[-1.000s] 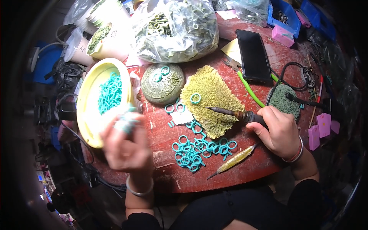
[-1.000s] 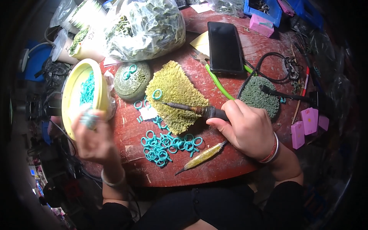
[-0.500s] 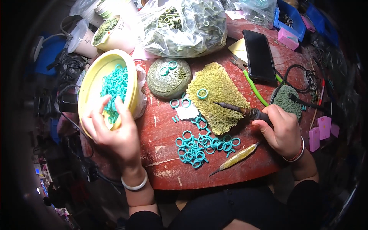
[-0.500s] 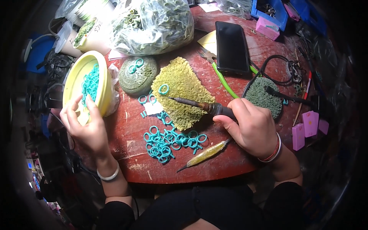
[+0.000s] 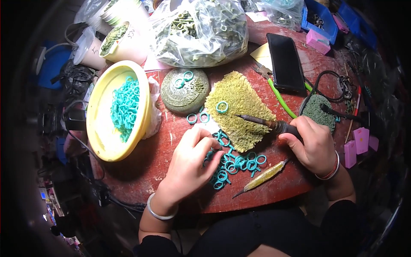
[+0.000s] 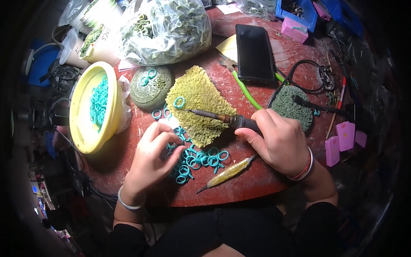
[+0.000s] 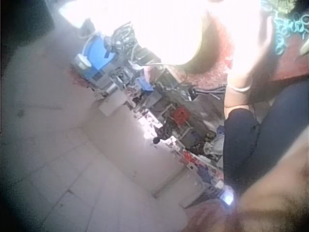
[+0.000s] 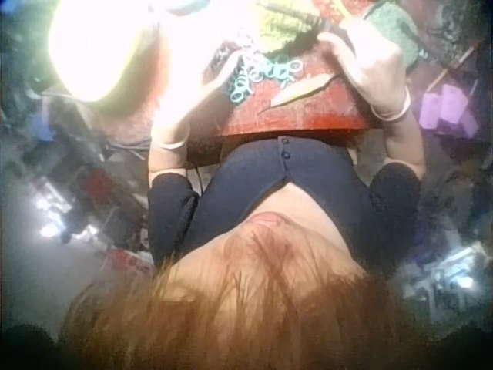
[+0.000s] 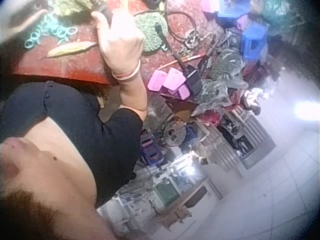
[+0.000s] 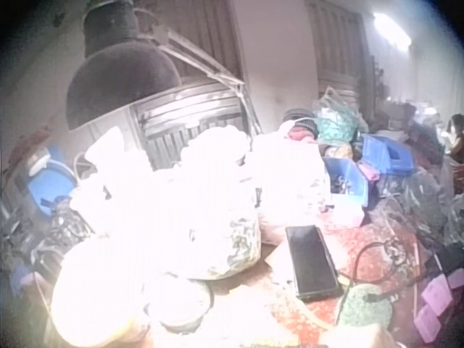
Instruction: The person uses a heated tool to bond small turquoise wax rings together on a sponge surface. The person picks up rings from the table and a yellow bowl, melting edges with the tool and pressing them together to form a larger chain or structure.
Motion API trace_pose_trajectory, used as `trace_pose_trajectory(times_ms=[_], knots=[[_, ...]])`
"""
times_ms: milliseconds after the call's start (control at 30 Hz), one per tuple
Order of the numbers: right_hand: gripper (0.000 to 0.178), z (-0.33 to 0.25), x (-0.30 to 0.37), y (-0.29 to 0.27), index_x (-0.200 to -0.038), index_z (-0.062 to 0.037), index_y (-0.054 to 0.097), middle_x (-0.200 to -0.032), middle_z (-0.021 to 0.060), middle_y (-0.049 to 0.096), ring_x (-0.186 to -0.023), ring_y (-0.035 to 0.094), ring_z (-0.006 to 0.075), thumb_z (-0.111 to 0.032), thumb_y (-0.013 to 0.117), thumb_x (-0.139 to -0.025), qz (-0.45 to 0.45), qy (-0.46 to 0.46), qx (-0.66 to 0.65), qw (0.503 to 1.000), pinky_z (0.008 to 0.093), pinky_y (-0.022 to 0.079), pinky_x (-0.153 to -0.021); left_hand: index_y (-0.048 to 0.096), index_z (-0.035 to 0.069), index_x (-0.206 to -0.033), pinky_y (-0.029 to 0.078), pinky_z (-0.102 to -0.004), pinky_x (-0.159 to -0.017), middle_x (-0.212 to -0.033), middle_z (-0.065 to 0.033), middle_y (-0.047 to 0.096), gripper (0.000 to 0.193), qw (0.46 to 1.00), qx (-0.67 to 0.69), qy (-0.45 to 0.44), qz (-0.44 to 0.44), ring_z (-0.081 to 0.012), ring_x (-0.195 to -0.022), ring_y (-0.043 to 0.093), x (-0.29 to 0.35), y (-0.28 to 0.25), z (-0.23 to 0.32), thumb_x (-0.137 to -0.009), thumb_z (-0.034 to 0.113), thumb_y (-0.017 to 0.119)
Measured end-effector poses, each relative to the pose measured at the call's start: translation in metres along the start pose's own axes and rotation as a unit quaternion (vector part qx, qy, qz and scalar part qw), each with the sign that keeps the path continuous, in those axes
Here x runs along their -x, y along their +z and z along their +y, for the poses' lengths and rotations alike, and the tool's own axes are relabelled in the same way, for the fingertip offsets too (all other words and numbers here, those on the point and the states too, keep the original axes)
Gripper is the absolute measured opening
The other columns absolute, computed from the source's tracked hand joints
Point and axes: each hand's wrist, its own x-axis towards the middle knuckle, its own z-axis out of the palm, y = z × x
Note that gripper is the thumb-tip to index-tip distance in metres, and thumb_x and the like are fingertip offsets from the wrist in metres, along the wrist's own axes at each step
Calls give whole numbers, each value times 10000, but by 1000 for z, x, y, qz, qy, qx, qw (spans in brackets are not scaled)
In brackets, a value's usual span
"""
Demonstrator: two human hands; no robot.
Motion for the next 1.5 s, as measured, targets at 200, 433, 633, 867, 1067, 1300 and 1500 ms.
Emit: trace_pose_trajectory(times_ms=[200, 433, 633, 867, 1067, 1300, 1500], knots=[[313, 2, -2, -5, -913, -38, 604, -756, 136, 605, -620, 648, 343, -282, 798, -926, 16, 7, 3, 1000, 415, 504, -549, 719, 9, -931, 543, -370, -856, -1065, -136, 695, 180, 998, 46, 30, 1, -271, -965, 670, -1, -7, -1, -776, -45, 793], [322, 1, 0, -5, -910, -42, 601, -752, 126, 601, -605, 646, 331, -295, 800, -925, 0, 1, 16, 1000, 408, 502, -538, 775, -32, -1036, 563, -351, -940, -1132, -156, 771, 164, 945, 307, -81, 83, -206, -1023, 729, 2, -3, -1, -874, -55, 787], [328, 1, 0, 0, -908, -42, 602, -749, 124, 595, -596, 644, 316, -302, 801, -922, -4, -11, 23, 1000, 397, 499, -529, 786, -22, -1036, 557, -362, -967, -1151, -173, 777, 195, 944, 314, -68, 72, -222, -1051, 732, 1, 7, -10, -848, -15, 839], [317, -1, -1, -1, -913, -35, 613, -759, 118, 606, -602, 643, 309, -285, 808, -916, -18, -16, 39, 999, 392, 499, -531, 800, -8, -989, 553, -376, -964, -1136, -176, 781, 166, 956, 278, -50, 80, -238, -1047, 735, -1, 7, -11, -829, -21, 840], [353, -2, 1, 2, -925, -10, 622, -775, 96, 611, -620, 648, 280, -293, 829, -886, -10, -82, -28, 996, 373, 506, -538, 799, -5, -987, 552, -376, -969, -1137, -156, 785, 164, 961, 262, -41, 77, -238, -1046, 734, -2, 7, -11, -829, -17, 839], [376, -2, 3, 8, -951, -12, 609, -794, 96, 605, -631, 651, 272, -307, 829, -878, -21, -98, -30, 995, 365, 509, -530, 795, -11, -997, 550, -378, -982, -1145, -157, 781, 175, 964, 252, -35, 78, -242, -1053, 733, -2, 8, -11, -828, -16, 841], [375, -2, 2, 12, -949, -12, 603, -796, 91, 592, -629, 645, 265, -302, 829, -877, -20, -100, -36, 994, 358, 511, -534, 779, -29, -1048, 514, -444, -1050, -1170, -197, 762, 221, 963, 261, -39, 61, -293, -1138, 703, -1, 7, -12, -834, -46, 831]])
